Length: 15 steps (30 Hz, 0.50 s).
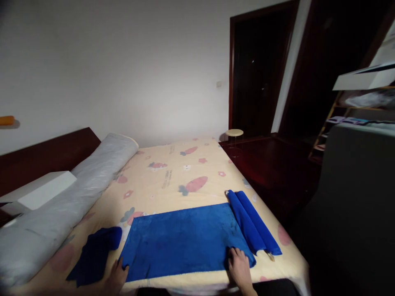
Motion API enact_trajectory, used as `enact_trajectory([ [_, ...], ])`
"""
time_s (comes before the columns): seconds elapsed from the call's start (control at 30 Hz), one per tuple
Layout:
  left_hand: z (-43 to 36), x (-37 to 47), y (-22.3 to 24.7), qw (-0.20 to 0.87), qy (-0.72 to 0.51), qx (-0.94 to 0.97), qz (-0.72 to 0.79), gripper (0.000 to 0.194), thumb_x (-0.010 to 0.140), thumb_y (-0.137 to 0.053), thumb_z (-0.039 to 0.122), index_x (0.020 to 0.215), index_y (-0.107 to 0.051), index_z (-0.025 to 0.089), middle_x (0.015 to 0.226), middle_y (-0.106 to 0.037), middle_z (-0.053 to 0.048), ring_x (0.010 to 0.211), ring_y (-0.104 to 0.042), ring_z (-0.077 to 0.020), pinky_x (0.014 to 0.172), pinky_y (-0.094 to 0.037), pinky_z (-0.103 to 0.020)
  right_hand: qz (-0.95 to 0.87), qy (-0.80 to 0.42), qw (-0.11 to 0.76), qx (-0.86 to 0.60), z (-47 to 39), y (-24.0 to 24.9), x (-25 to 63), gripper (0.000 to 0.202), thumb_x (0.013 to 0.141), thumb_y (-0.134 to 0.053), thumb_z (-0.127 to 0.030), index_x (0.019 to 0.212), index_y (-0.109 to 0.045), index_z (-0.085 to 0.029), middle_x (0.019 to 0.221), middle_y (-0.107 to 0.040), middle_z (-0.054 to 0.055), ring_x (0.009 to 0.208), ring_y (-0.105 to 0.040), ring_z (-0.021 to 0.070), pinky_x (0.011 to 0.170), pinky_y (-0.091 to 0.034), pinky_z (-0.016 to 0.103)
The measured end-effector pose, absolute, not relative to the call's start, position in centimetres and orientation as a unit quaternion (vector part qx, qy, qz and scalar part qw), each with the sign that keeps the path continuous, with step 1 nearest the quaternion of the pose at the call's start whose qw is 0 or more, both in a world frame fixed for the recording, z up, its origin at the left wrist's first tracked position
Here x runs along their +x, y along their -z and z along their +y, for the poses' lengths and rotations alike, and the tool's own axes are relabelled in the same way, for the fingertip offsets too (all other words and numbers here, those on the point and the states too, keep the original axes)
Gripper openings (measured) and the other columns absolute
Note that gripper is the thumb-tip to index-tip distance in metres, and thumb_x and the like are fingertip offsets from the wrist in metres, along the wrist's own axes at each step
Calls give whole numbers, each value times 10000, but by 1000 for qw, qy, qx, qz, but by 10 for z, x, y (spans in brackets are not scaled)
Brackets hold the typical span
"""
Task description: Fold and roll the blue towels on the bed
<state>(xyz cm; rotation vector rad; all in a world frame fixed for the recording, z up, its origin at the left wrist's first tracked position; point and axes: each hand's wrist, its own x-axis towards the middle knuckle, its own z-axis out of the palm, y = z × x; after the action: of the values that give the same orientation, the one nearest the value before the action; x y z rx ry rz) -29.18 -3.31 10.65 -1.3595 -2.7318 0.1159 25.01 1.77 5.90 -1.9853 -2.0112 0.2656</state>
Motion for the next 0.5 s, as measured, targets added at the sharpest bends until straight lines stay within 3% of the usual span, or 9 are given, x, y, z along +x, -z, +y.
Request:
enact_trajectory([
  [0.1,-21,-263,-116,58,-65,-477,-875,587,836,-384,163,1414,-455,234,1522,-433,-10,1440,-306,-220,1154,-290,-420,-725,-84,132,-671,15,-69,234,411,779,-431,-120,1117,-658,-179,1150,-651,141,1088,-546,320,928,-373,431],
  [0.2,-1,-202,-129,29,-51,-595,-802,704,797,-380,100,1494,-304,166,1604,-240,-57,1479,-189,-173,1194,-195,-401,-758,-124,113,-630,17,-87,201,491,758,-431,-99,1196,-638,-178,1273,-614,127,1200,-509,293,1034,-322,423],
  [0.33,21,-103,-140,-79,-8,-703,-706,837,713,-385,81,1525,-205,180,1617,-155,-19,1490,-127,-178,1215,-149,-438,-788,-208,87,-573,27,-114,146,659,717,-456,-111,1360,-534,-230,1467,-478,75,1349,-393,268,1124,-228,424],
  [0.5,24,-27,-125,-169,35,-736,-655,812,708,-365,106,1512,-270,172,1603,-191,9,1480,-170,-222,1228,-201,-422,-823,-260,93,-496,36,-129,109,712,735,-435,-137,1436,-440,-258,1524,-402,81,1361,-374,255,1122,-218,448],
])
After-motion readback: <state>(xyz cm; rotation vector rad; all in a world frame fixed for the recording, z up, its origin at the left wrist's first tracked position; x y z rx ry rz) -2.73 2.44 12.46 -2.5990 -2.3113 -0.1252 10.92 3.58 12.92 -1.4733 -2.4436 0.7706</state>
